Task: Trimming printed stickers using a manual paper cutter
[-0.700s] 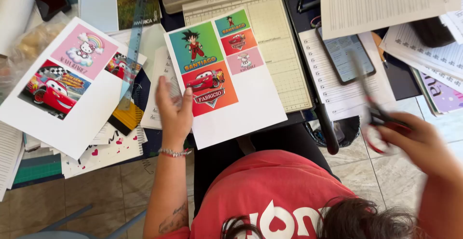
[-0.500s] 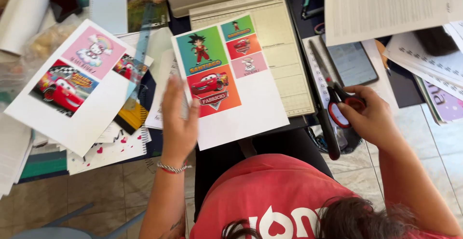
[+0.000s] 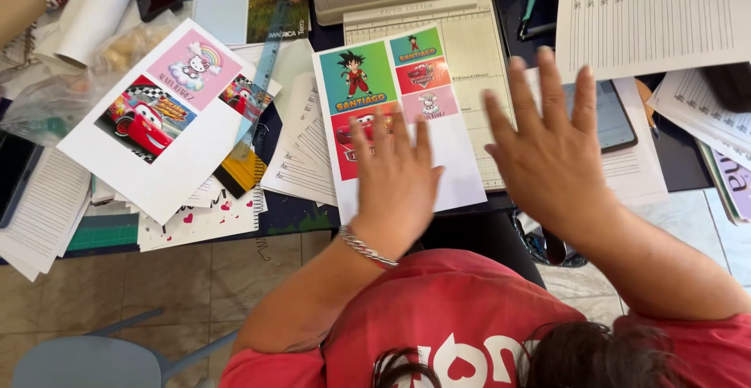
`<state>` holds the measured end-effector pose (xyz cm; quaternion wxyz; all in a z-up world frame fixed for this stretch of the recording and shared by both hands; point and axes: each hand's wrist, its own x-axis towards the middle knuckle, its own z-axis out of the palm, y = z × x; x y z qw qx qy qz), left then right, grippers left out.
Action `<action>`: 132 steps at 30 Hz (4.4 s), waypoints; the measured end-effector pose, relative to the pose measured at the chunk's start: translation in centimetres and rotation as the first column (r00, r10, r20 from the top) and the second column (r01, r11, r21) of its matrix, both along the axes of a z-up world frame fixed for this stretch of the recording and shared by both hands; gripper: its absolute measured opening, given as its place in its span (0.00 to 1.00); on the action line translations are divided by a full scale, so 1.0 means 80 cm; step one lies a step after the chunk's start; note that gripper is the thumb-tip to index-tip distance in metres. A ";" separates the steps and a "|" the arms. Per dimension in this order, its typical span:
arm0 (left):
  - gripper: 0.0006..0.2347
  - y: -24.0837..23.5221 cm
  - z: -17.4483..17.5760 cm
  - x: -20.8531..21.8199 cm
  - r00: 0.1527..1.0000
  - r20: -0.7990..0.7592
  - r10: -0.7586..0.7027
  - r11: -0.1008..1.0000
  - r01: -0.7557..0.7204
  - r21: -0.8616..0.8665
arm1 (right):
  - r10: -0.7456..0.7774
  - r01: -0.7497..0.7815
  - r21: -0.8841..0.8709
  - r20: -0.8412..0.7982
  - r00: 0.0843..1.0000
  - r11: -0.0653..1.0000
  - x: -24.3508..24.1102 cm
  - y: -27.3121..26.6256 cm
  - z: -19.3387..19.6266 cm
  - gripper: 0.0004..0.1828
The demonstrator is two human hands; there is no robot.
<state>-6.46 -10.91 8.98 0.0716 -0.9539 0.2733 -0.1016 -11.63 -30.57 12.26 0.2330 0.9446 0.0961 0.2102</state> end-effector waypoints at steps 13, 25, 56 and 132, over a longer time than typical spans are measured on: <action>0.28 0.036 0.010 0.027 0.873 -0.052 -0.484 0.260 0.088 -0.962 | 0.347 -0.110 0.984 0.055 0.936 0.142 0.017 -0.016 0.020 0.45; 0.16 -0.129 0.076 -0.073 0.751 0.655 -0.080 -0.990 0.015 -0.139 | -0.394 -0.414 -0.255 0.870 0.295 -0.874 0.006 0.074 0.076 0.46; 0.13 0.149 -0.091 0.147 0.539 -0.785 -0.305 0.052 -0.814 -0.579 | -0.354 0.709 0.292 -0.707 0.612 0.642 -0.034 -0.114 -0.076 0.26; 0.19 0.130 -0.072 0.073 0.992 -0.088 -0.087 0.804 0.018 -0.594 | -0.310 0.399 0.579 -0.250 0.917 0.711 -0.050 -0.108 -0.128 0.14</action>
